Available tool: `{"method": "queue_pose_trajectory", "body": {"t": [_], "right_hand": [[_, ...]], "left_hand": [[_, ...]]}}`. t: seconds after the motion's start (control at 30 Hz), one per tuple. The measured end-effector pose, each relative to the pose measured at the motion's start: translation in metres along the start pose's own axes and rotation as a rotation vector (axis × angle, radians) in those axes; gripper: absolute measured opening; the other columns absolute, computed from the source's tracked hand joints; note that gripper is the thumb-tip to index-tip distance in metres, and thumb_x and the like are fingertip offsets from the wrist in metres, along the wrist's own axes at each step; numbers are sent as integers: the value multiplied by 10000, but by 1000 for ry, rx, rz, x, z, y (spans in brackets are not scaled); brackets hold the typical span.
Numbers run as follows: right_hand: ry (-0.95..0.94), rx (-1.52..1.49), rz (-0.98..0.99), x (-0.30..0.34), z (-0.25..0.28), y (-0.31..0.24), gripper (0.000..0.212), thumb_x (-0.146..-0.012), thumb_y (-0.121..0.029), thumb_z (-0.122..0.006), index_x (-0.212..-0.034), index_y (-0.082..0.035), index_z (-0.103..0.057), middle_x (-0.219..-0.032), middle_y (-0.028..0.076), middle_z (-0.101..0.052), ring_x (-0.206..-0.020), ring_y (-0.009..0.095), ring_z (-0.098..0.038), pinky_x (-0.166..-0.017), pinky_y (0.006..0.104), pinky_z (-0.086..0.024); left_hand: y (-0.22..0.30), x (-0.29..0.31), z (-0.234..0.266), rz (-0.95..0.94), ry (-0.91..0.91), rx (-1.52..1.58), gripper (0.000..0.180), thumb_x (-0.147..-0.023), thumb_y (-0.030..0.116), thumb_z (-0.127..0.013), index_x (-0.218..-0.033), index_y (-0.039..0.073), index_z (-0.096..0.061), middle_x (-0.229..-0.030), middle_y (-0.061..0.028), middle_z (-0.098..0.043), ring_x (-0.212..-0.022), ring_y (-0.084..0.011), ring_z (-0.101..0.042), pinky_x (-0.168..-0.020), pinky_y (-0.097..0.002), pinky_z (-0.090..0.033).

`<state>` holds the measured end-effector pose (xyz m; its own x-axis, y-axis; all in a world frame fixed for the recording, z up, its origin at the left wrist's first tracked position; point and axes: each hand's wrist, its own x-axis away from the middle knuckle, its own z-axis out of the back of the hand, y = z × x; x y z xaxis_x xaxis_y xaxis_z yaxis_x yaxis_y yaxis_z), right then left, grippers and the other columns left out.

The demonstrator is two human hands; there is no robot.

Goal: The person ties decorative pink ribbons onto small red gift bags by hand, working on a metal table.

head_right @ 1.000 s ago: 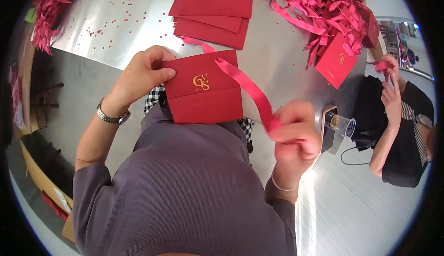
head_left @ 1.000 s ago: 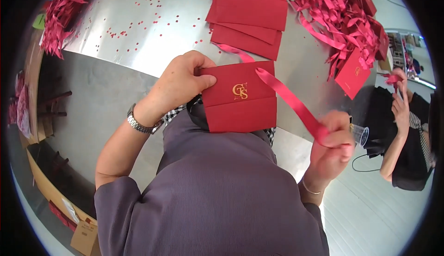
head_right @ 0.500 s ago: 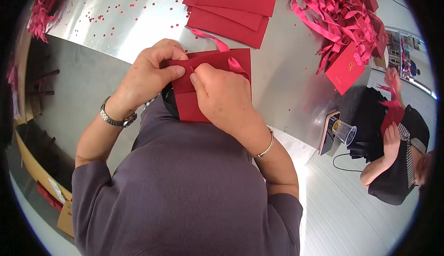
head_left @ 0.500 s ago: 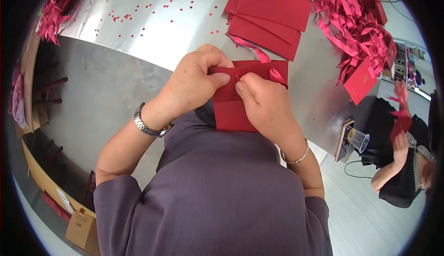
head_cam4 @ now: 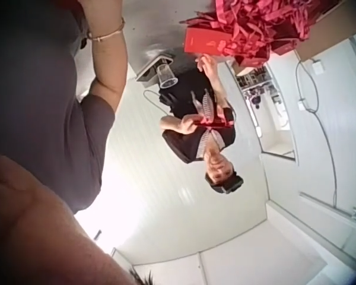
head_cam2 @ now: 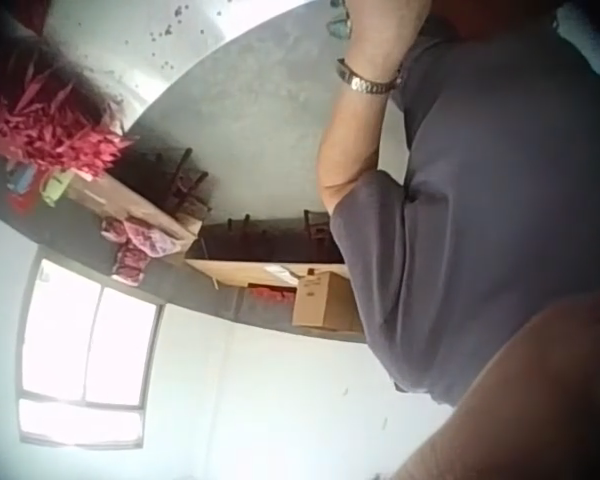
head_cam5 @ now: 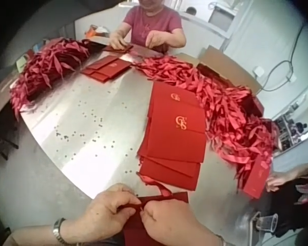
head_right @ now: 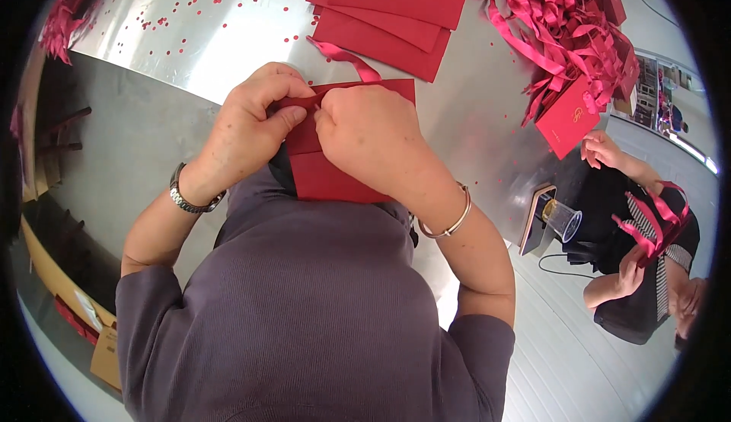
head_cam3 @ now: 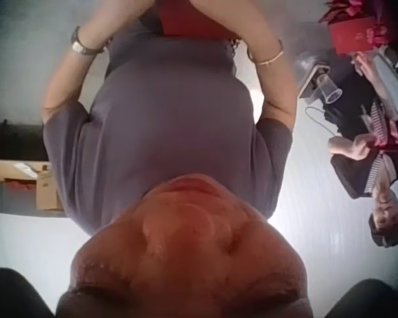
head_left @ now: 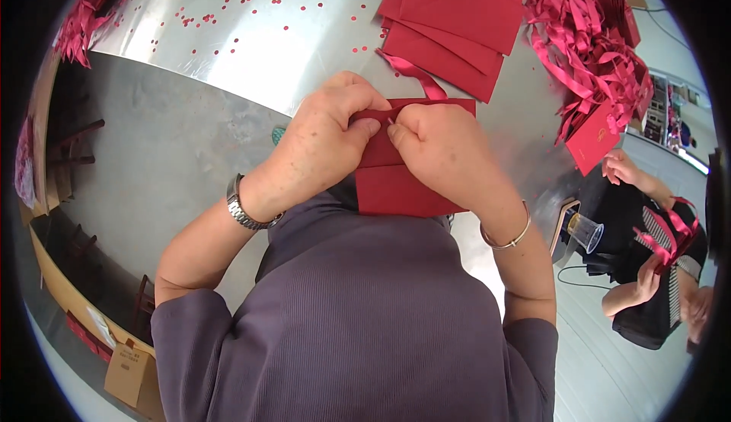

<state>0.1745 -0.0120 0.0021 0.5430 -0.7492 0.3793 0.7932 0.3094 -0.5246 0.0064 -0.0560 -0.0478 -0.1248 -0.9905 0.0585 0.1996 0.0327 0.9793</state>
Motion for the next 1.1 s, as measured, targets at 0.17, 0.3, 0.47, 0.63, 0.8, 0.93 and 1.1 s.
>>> {"method": "queue_pose_trajectory", "body": {"t": [0.17, 0.3, 0.47, 0.63, 0.8, 0.93, 1.1], "right_hand": [[99, 331, 32, 6, -5, -14, 256, -860, -210, -529, -693, -36, -616, -666, 169, -627, -635, 369, -623, -591, 479, -491], [115, 125, 20, 2, -9, 0, 233, -841, -190, -533, -693, -32, -618, -647, 157, -627, -601, 357, -623, -559, 472, -493], [133, 206, 5, 1, -9, -8, 231, -833, -192, -534, -704, -28, -631, -676, 176, -633, -644, 363, -624, -601, 467, -494], [49, 134, -45, -4, -3, -7, 239, -837, -209, -577, -706, -15, -620, -658, 183, -609, -618, 342, -610, -571, 429, -469], [175, 28, -41, -2, -5, -5, 266, -854, -243, -596, -715, -19, -631, -643, 165, -624, -626, 328, -643, -576, 449, -499], [242, 255, -28, 11, -15, -11, 263, -843, -279, -658, -815, -19, -627, -657, 139, -643, -607, 325, -643, -561, 438, -501], [339, 57, 43, 16, -18, -10, 382, -816, -294, -716, -1062, -51, -553, -706, 115, -660, -620, 315, -659, -558, 413, -512]], "left_hand": [[-1, 0, 3, -54, 5, -62, 180, -799, -64, -595, -974, -37, -627, -977, -154, -590, -910, -320, -596, -800, -357, -496], [-1, 3, 1, -98, 7, -65, 162, -791, -72, -598, -950, -43, -614, -978, -158, -583, -900, -338, -593, -795, -363, -495], [0, 5, -2, -133, 40, -79, 167, -782, -97, -601, -936, -34, -604, -975, -154, -577, -883, -334, -595, -770, -363, -502], [-1, 4, 1, -184, 27, -98, 204, -785, -103, -604, -967, -14, -624, -984, -147, -582, -884, -322, -599, -762, -356, -507], [-2, 1, 4, -150, -6, -26, 232, -795, -99, -608, -1004, -2, -639, -985, -137, -582, -874, -298, -603, -756, -343, -504], [-2, 4, 3, -174, 1, -28, 221, -812, -82, -610, -1016, -3, -641, -981, -124, -581, -862, -268, -603, -748, -329, -497], [3, 0, 22, -123, -126, -17, 238, -868, -69, -562, -1074, 9, -652, -1042, -51, -575, -837, -145, -581, -740, -251, -486]]}}
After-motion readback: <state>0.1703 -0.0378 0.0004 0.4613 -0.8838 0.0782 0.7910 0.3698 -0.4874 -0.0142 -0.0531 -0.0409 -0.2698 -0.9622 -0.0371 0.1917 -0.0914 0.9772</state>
